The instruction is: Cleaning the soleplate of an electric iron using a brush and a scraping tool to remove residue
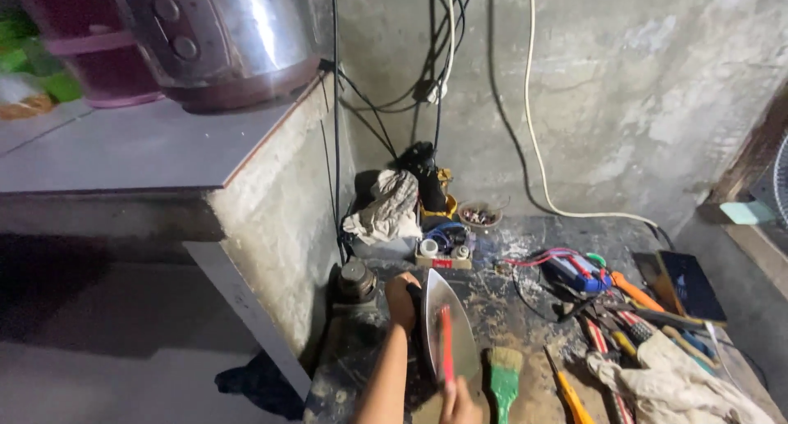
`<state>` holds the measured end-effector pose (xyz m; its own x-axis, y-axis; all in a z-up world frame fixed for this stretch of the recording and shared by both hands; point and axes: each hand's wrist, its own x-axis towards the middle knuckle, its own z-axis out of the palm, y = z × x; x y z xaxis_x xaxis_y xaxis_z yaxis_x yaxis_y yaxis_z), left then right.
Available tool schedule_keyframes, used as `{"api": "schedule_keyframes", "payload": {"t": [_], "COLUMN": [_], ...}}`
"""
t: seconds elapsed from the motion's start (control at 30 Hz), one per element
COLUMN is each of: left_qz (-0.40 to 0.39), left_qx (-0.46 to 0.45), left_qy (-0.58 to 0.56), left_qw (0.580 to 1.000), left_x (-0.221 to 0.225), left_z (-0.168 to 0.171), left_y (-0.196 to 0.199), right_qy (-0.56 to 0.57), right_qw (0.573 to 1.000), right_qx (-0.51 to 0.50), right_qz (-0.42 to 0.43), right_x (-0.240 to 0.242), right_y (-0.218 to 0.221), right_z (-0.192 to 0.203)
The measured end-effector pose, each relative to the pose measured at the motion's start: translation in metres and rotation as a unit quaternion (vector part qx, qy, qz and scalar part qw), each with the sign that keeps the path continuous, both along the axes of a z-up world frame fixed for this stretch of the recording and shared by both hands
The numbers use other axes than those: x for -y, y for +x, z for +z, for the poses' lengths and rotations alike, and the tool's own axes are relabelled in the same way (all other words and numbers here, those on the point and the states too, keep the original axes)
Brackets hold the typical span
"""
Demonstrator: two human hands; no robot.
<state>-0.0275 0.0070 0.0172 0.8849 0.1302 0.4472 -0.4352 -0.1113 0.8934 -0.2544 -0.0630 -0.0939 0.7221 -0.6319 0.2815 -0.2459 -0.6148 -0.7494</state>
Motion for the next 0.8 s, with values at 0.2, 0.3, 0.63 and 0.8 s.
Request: {"api": "schedule_keyframes", "payload": {"t": [0.2, 0.3, 0.63, 0.8], "left_qz": [-0.015, -0.042, 0.036, -0.004], "left_qx": [-0.04, -0.048, 0.072, 0.126], "left_qy": [-0.018, -0.123, 0.165, 0.043], "left_qw": [0.999, 0.99, 0.983, 0.991], "left_x": [0.007, 0.006, -0.002, -0.002], "left_z": [0.004, 0.0, -0.033, -0.013], "left_y": [0.003, -0.001, 0.028, 0.011], "right_qy": [0.029, 0.08, 0.141, 0.131], "right_qw": [0.989, 0.99, 0.973, 0.967], "right_qx": [0.119, -0.116, -0.141, -0.21], "right_qz": [-0.078, 0.03, 0.121, 0.06], "right_x": [-0.016, 0.006, 0.011, -0.01], "right_y": [-0.004, 0.003, -0.01, -0.021], "right_z": [-0.022, -0.009, 0.052, 0.034]}}
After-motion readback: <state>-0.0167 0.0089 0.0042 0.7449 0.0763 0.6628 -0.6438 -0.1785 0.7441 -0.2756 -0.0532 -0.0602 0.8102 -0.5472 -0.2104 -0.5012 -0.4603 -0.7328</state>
